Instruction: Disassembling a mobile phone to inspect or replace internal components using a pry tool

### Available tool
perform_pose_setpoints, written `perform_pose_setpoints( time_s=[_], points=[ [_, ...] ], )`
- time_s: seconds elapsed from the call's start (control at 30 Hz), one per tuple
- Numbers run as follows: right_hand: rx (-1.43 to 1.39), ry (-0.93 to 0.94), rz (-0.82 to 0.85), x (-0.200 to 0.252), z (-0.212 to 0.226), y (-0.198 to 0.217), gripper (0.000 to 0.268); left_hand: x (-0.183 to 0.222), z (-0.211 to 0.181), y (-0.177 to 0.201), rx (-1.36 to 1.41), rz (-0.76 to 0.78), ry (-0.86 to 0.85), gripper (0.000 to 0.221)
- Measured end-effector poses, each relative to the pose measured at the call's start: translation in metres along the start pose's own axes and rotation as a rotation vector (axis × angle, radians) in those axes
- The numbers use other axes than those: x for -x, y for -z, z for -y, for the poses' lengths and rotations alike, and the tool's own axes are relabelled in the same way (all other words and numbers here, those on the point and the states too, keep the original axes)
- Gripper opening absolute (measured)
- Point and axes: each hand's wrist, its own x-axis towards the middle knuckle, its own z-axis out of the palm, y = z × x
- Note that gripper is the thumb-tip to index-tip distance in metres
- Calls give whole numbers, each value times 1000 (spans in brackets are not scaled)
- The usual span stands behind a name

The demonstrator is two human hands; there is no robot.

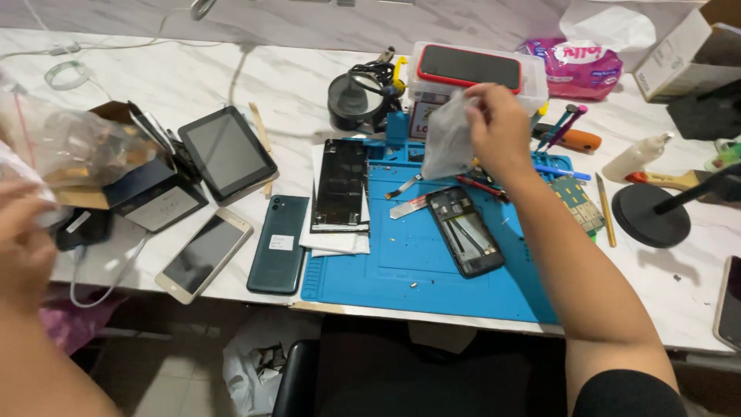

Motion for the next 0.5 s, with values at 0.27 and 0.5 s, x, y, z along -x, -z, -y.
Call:
perform_pose_setpoints(
  time_s=[0.27, 0.5],
  points=[
    [-217, 255, -262, 21, 73, 28, 29, -12, -159, 47, -602, -300, -34, 61],
    [-77, 758, -318, 87, 120, 5, 15, -36, -283, -8, -99, -492, -392, 51]
  ],
)
